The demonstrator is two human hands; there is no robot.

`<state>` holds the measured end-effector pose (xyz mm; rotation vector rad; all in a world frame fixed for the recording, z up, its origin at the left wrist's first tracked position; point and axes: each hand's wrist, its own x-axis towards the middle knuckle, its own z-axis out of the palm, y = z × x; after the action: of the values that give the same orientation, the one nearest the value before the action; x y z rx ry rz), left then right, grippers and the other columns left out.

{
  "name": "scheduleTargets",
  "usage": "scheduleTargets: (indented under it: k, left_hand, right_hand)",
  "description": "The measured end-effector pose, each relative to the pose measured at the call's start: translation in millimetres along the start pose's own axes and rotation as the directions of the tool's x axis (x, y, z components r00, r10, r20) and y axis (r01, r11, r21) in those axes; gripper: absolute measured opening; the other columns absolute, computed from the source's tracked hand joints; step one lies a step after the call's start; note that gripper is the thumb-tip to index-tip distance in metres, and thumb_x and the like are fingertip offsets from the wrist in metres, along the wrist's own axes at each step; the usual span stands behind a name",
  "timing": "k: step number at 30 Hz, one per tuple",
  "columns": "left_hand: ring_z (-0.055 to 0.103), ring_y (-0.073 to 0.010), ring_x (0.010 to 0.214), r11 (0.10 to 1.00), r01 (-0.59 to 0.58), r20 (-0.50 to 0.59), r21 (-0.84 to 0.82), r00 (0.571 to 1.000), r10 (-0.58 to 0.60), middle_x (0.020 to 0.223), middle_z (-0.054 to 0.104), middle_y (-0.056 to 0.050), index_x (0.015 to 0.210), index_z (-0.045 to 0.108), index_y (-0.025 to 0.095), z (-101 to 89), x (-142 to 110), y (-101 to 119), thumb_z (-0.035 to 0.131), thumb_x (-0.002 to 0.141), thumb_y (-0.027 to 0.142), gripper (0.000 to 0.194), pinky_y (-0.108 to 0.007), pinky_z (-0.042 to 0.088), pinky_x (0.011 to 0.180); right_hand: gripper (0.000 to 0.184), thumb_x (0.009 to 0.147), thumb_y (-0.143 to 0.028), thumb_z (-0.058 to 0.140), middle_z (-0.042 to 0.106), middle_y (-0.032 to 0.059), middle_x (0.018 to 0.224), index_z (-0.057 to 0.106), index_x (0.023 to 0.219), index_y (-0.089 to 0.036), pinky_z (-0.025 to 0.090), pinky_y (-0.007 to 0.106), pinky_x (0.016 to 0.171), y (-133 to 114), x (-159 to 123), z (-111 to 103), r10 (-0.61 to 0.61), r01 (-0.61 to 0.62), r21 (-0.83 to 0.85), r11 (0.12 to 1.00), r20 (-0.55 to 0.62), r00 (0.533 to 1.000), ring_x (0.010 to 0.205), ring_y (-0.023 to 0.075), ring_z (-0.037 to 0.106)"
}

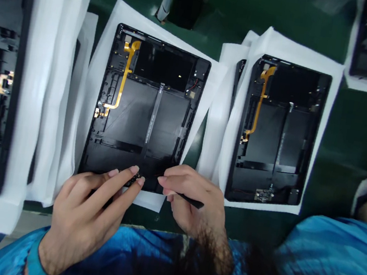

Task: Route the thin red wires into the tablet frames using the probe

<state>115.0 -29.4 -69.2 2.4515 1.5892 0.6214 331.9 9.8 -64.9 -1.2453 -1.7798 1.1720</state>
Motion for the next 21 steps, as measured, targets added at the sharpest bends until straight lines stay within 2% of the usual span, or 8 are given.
scheduleTargets:
  k: [3, 6, 9, 12, 14, 19, 21]
  left_hand:
    - [0.058, -0.0114, 0.095, 1.000, 0.000, 0.003, 0.023, 1.000, 0.000, 0.135, 0.057, 0.006, 0.125, 0.069, 0.028, 0.0, -0.3, -0.2, 0.057, 0.100, 0.014, 0.031, -0.034, 0.047, 0.098]
    - [0.060, -0.0099, 0.099, 0.998, -0.003, 0.024, 0.060, 1.000, 0.002, 0.139, 0.054, 0.008, 0.125, 0.069, 0.028, -1.2, -1.0, -0.2, 0.051, 0.106, 0.021, 0.028, -0.034, 0.053, 0.084]
    - [0.061, -0.0100, 0.112, 0.994, 0.003, 0.042, 0.108, 0.999, -0.008, 0.142, 0.050, 0.012, 0.127, 0.067, 0.029, -2.5, -1.3, -0.6, 0.043, 0.112, 0.029, 0.028, -0.029, 0.055, 0.078]
    - [0.053, -0.0192, 0.132, 0.966, -0.046, 0.089, 0.254, 0.996, 0.024, 0.148, 0.043, 0.012, 0.131, 0.065, 0.031, -1.8, -1.8, 0.1, 0.031, 0.116, 0.033, 0.036, -0.029, 0.058, 0.080]
    - [0.048, -0.0219, 0.138, 0.952, -0.066, 0.100, 0.300, 0.994, 0.037, 0.150, 0.041, 0.011, 0.131, 0.064, 0.031, -0.6, -2.1, 2.2, 0.027, 0.117, 0.033, 0.040, -0.030, 0.060, 0.081]
    - [0.051, -0.0172, 0.136, 0.991, 0.029, 0.022, 0.133, 0.999, -0.032, 0.145, 0.047, 0.013, 0.124, 0.067, 0.030, -2.6, 0.5, -2.1, 0.037, 0.115, 0.032, 0.031, -0.027, 0.059, 0.076]
    - [0.046, -0.0239, 0.140, 0.974, -0.104, 0.064, 0.199, 0.994, 0.093, 0.146, 0.047, 0.007, 0.129, 0.066, 0.027, -6.4, 2.7, -15.2, 0.039, 0.114, 0.031, 0.031, -0.028, 0.060, 0.075]
  right_hand:
    - [0.026, 0.095, -0.006, 0.050, 0.069, -0.0010, 0.084, 0.068, 0.101, -0.024, 0.062, 0.023, 0.064, 4.8, 2.9, 1.7, -0.082, 0.082, 0.000, 0.997, -0.029, 0.996, 0.067, 0.0112, 0.067]
    - [0.029, 0.095, -0.006, 0.048, 0.068, -0.0008, 0.082, 0.068, 0.103, -0.025, 0.064, 0.023, 0.066, 8.4, 4.1, 2.6, -0.137, 0.137, -0.006, 0.991, -0.052, 0.989, 0.069, 0.0115, 0.068]
    - [0.033, 0.095, -0.004, 0.046, 0.068, -0.0010, 0.081, 0.070, 0.103, -0.025, 0.065, 0.023, 0.067, 8.3, 0.8, 3.8, -0.091, 0.090, -0.007, 0.996, -0.065, 0.994, 0.071, 0.0111, 0.070]
    - [0.034, 0.095, -0.003, 0.046, 0.068, -0.0009, 0.081, 0.071, 0.100, -0.025, 0.064, 0.023, 0.061, 5.4, -5.0, 6.8, 0.010, -0.008, 0.014, 1.000, -0.117, 0.993, 0.066, 0.0110, 0.069]
    - [0.033, 0.094, -0.004, 0.047, 0.068, 0.0000, 0.082, 0.072, 0.100, -0.025, 0.061, 0.022, 0.052, 3.4, -8.0, 9.3, 0.062, -0.056, 0.039, 0.998, -0.159, 0.985, 0.062, 0.0113, 0.067]
    - [0.029, 0.097, -0.008, 0.051, 0.068, -0.0008, 0.084, 0.072, 0.102, -0.026, 0.050, 0.018, 0.040, 3.6, -9.2, 11.9, 0.079, -0.060, 0.098, 0.993, -0.201, 0.976, 0.047, 0.0061, 0.056]
    - [0.025, 0.097, -0.010, 0.053, 0.066, -0.0010, 0.088, 0.072, 0.103, -0.026, 0.049, 0.018, 0.039, 5.7, -9.4, 11.7, 0.103, -0.069, 0.153, 0.986, -0.223, 0.969, 0.044, 0.0038, 0.054]
